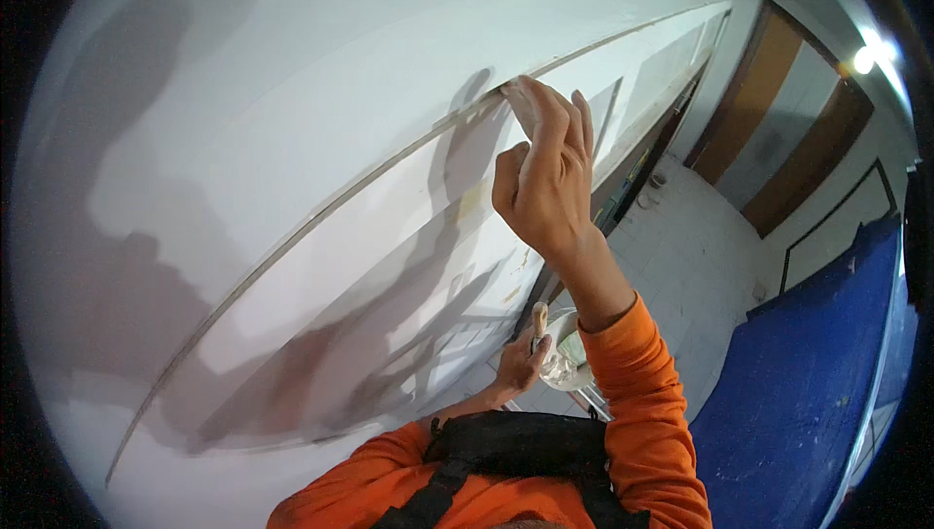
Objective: The person applies plaster to the gaps and corners of a wall using their fingers and a putty knife, holding a bucket of plaster and standing on a ladder.
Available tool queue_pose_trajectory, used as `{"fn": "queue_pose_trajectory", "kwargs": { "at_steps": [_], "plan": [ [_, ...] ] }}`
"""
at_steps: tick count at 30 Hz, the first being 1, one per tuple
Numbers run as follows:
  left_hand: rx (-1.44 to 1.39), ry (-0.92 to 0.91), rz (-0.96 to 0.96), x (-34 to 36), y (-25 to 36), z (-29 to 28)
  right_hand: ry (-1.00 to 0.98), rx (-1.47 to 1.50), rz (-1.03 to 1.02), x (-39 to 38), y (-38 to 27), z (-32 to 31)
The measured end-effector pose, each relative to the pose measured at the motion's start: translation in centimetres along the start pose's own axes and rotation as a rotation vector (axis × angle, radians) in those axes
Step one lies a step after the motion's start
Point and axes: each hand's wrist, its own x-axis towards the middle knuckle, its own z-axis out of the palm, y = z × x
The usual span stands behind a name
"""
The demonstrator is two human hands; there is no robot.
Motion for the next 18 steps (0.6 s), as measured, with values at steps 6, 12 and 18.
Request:
{"fn": "queue_pose_trajectory", "kwargs": {
  "at_steps": [6,12,18],
  "plan": [
    [0.009,-0.070,-0.093,-0.1,0.7,-0.6,0.126,0.080,-0.127,-1.2,-0.2,0.0],
    [0.038,0.021,0.055,0.5,-1.7,1.0,0.224,0.622,0.103,-2.3,1.3,2.2],
    [0.324,0.120,0.533,1.2,-5.5,1.9,0.243,0.685,0.133,-3.3,0.8,5.3]
  ]
}}
